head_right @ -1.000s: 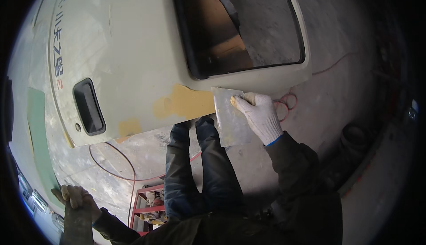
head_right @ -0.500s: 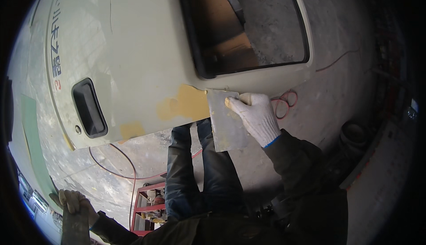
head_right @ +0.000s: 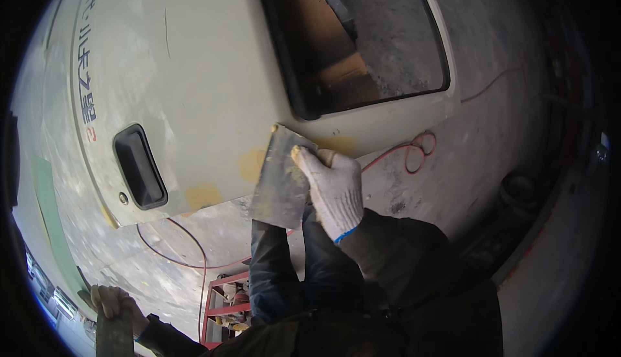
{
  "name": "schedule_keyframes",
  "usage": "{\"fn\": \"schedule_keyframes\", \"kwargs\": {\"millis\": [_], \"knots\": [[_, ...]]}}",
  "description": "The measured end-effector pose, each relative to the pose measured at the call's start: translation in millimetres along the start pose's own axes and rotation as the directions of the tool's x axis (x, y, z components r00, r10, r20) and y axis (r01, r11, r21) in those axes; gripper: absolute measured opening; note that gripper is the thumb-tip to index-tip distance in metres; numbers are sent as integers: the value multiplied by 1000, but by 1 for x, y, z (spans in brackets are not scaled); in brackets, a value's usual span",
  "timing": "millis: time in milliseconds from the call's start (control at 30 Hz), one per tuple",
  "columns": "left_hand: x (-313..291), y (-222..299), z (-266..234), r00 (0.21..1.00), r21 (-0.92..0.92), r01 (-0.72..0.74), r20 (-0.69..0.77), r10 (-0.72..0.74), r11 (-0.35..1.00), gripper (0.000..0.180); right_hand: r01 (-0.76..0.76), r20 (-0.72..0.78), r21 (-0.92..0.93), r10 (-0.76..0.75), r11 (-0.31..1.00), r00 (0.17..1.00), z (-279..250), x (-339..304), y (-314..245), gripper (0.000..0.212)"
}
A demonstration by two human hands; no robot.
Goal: The person sands a car hood and a detached car door using a sanding block and sandpaper. They apply filler to the door and continue sanding both parts to smooth the surfaces.
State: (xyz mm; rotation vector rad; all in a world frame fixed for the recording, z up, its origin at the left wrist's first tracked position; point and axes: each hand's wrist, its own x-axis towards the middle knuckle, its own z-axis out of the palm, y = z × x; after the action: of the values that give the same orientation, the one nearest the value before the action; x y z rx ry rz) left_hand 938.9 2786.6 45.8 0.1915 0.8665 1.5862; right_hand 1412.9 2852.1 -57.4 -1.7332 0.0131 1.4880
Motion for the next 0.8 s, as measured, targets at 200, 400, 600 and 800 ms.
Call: {"fn": "schedule_keyframes", "kwargs": {"millis": [200,400,600,800], "knots": [[-4,11,11,996,16,-69,-58,70,998,42,-271,298,287,183,919,937,47,-77,21,29],[-13,12,13,997,-124,-75,-31,72,990,41,-394,379,349,256,851,889,3,-82,55,31],[-39,-19,45,995,7,-87,41,87,996,46,-355,321,314,254,880,913,-44,-87,57,29],[-84,-21,56,983,87,-174,78,168,981,50,-329,280,282,251,901,927,-69,-93,51,22]]}}
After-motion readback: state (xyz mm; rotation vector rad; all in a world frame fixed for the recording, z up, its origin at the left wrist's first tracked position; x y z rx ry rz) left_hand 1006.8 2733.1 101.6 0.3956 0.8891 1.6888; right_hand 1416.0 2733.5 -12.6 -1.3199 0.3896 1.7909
